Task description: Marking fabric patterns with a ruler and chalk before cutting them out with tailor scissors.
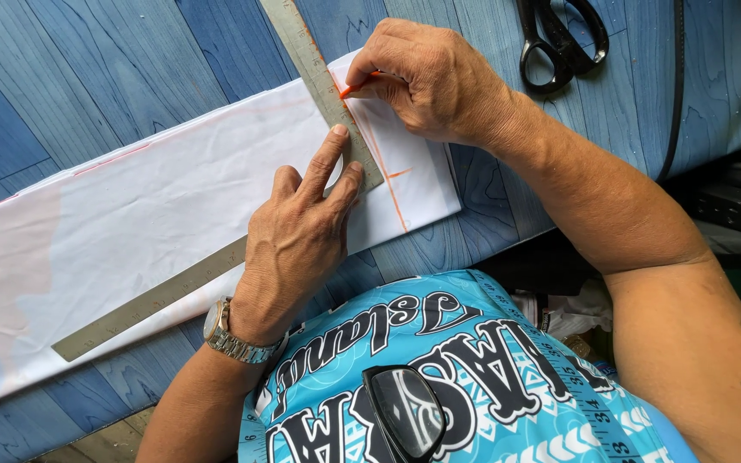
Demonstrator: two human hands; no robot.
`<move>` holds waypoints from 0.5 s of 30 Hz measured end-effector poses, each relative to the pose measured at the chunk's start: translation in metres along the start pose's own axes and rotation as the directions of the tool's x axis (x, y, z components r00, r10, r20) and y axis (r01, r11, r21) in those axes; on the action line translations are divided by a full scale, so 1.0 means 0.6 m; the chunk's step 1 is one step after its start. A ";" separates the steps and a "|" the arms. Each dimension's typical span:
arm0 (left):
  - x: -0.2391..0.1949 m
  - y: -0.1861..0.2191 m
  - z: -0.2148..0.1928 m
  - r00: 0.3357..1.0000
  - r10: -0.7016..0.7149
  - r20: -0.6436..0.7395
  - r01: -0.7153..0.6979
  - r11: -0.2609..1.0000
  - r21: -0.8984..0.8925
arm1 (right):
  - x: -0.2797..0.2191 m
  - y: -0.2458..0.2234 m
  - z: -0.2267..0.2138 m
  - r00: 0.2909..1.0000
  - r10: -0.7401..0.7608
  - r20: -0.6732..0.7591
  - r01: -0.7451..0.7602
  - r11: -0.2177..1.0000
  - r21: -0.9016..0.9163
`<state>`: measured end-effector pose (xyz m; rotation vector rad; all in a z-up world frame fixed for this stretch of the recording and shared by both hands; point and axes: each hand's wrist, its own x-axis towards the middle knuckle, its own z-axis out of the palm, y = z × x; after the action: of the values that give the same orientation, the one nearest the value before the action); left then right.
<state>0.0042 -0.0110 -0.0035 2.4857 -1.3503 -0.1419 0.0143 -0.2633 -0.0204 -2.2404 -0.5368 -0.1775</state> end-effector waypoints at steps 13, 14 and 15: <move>0.002 0.002 -0.005 1.000 -0.015 0.025 0.016 0.999 -0.032 | 0.001 -0.002 0.000 1.000 -0.003 -0.015 0.003 1.000 -0.004; 0.002 0.002 -0.006 1.000 -0.014 0.026 0.015 0.999 -0.032 | 0.001 -0.001 0.000 1.000 -0.002 -0.016 0.002 1.000 -0.003; 0.003 0.003 -0.008 0.999 -0.023 0.040 0.025 0.999 -0.037 | 0.001 0.000 0.000 1.000 -0.009 -0.012 0.009 1.000 0.005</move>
<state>0.0049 -0.0122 0.0015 2.4811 -1.3216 -0.2212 0.0145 -0.2630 -0.0201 -2.2314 -0.5406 -0.1938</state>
